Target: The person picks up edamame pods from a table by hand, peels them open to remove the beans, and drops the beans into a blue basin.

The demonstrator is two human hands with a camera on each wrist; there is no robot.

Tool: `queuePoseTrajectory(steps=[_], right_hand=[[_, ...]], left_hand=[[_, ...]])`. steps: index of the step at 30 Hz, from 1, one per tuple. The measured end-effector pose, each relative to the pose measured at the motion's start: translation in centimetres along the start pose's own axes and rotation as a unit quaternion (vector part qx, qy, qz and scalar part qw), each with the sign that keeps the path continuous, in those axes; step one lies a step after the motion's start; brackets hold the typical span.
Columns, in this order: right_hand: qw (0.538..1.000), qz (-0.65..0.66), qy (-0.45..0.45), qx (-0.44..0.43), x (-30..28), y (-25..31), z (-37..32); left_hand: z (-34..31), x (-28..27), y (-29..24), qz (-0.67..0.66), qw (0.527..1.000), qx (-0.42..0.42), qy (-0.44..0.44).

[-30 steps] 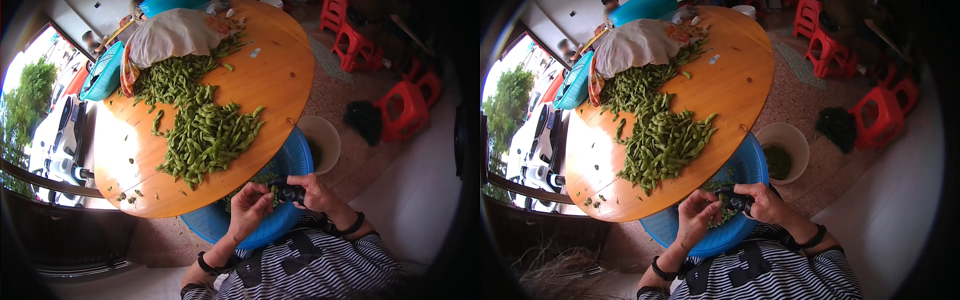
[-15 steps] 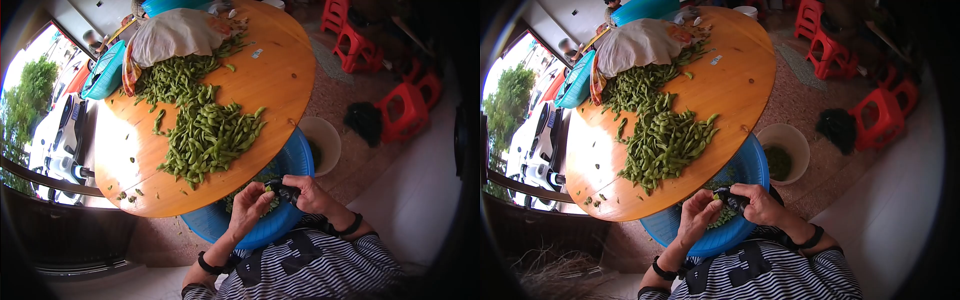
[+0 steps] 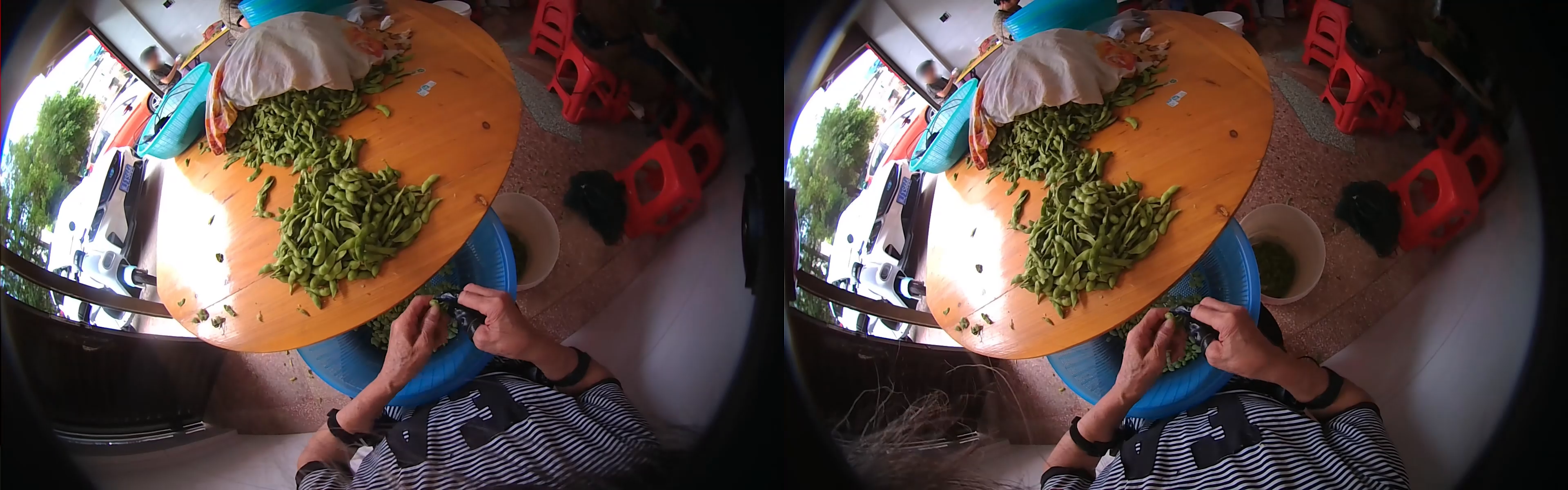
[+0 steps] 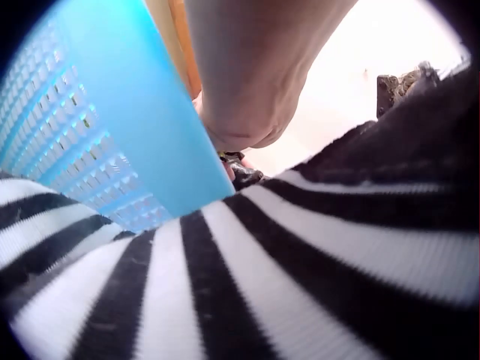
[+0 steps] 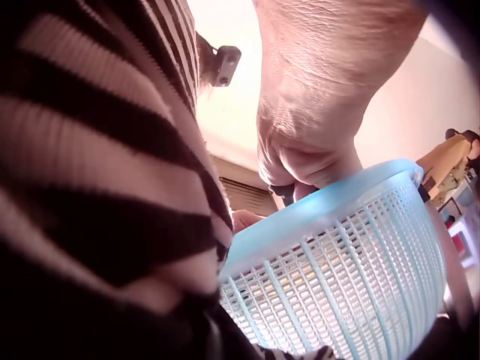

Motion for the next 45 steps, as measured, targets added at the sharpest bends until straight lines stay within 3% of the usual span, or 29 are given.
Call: queuePoseTrajectory(steps=[5,7,11,13,17,23,26,36,38,39,40,41,42,43,44,45], right_hand=[[0.999,0.037,-0.020,-0.001,-0.5,-0.7,0.0],[0.972,0.206,0.029,0.106,0.1,-1.9,0.1],[0.950,0.245,0.059,0.182,1.1,-3.0,-0.2],[0.996,0.090,0.021,0.011,-0.1,-0.4,0.5],[0.997,-0.066,0.012,-0.027,0.5,0.8,-0.2],[0.994,-0.101,-0.004,-0.048,1.1,1.4,-0.5],[0.994,-0.095,-0.016,-0.047,0.9,1.3,-0.6],[0.998,-0.036,-0.030,-0.038,-0.4,0.8,-0.4],[0.995,-0.039,-0.069,-0.054,-2.7,1.3,-0.7],[0.993,-0.037,-0.107,-0.043,-4.3,0.9,-0.9],[0.990,-0.036,-0.134,-0.033,-6.2,0.7,-1.1],[0.982,-0.051,-0.183,-0.012,-8.2,0.2,-1.5],[0.970,-0.051,-0.235,0.015,-10.2,-0.6,-2.2],[0.965,-0.116,-0.231,0.050,-11.9,-1.6,-2.8],[0.965,-0.116,-0.231,0.049,-13.1,-2.5,-3.2],[0.940,-0.229,-0.232,0.105,-14.4,-4.0,-3.8]], left_hand=[[0.0,-0.3,-0.5,0.068,0.996,0.035,-0.040],[0.1,0.4,0.4,-0.084,0.994,-0.059,0.038],[0.0,0.6,0.2,-0.155,0.983,-0.059,0.084],[-0.1,0.6,0.1,-0.172,0.979,-0.084,0.070],[-0.1,0.3,1.7,-0.279,0.951,-0.120,0.060],[0.4,0.4,1.8,-0.303,0.948,-0.078,0.058],[0.2,0.5,2.0,-0.329,0.940,-0.089,0.025],[0.6,0.7,2.0,-0.329,0.939,-0.096,0.033],[0.8,1.1,1.5,-0.168,0.974,-0.119,0.100],[1.2,0.6,1.3,-0.055,0.991,-0.105,0.065],[2.0,0.2,2.5,-0.053,0.991,-0.105,0.063],[3.2,0.0,2.1,0.188,0.977,0.050,0.087],[3.0,1.2,1.7,0.413,0.882,0.200,0.104],[4.2,1.7,3.1,0.539,0.817,0.150,0.143],[5.0,2.0,3.3,0.540,0.816,0.151,0.142],[6.2,1.5,2.8,0.597,0.785,0.159,0.048]])
Point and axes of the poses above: each hand's wrist, its own z-axis towards the middle knuckle, its own x-axis out of the palm, y = z × x, the point moved 10 cm from there along z, towards the middle knuckle, and after that the axes turned 4 degrees about -x, right-handed, at the moved point
